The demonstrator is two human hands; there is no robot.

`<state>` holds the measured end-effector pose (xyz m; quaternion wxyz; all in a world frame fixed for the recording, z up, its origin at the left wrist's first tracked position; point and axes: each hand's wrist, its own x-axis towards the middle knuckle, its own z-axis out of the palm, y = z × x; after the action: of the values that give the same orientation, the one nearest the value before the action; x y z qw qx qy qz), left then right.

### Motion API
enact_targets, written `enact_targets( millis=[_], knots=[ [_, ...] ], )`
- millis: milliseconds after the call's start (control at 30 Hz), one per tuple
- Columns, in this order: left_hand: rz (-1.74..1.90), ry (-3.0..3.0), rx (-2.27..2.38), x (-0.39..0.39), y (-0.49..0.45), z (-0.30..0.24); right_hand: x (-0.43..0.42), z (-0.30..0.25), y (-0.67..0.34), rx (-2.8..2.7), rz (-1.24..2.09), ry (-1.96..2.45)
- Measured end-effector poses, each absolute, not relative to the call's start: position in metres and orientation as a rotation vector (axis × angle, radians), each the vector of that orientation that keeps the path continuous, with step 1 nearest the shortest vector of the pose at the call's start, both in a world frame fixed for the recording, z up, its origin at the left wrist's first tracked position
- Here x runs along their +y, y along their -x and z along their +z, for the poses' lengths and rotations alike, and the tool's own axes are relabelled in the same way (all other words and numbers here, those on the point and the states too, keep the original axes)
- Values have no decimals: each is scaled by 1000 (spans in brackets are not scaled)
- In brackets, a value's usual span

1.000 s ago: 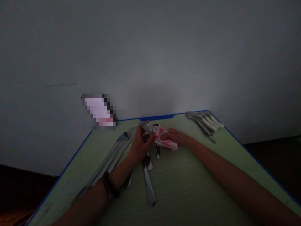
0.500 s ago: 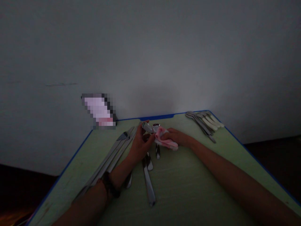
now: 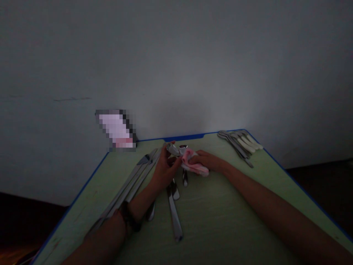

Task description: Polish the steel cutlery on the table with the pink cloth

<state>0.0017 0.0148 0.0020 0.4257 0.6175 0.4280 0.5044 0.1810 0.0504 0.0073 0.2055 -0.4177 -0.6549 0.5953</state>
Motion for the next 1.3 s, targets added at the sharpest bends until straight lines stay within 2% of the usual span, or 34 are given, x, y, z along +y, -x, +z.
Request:
enact_targets(
  millis=[833, 1167, 1300],
  knots=[
    [1290, -1491, 1060, 13, -5, 7, 50, 7, -180, -1784, 1690, 1134],
    [1605, -1257, 1037, 20, 0, 5, 52, 7, -179, -1611, 1791, 1150],
    [1616, -1203, 1008, 19, -1, 8, 51, 7, -181, -1617, 1817, 1128]
  ],
)
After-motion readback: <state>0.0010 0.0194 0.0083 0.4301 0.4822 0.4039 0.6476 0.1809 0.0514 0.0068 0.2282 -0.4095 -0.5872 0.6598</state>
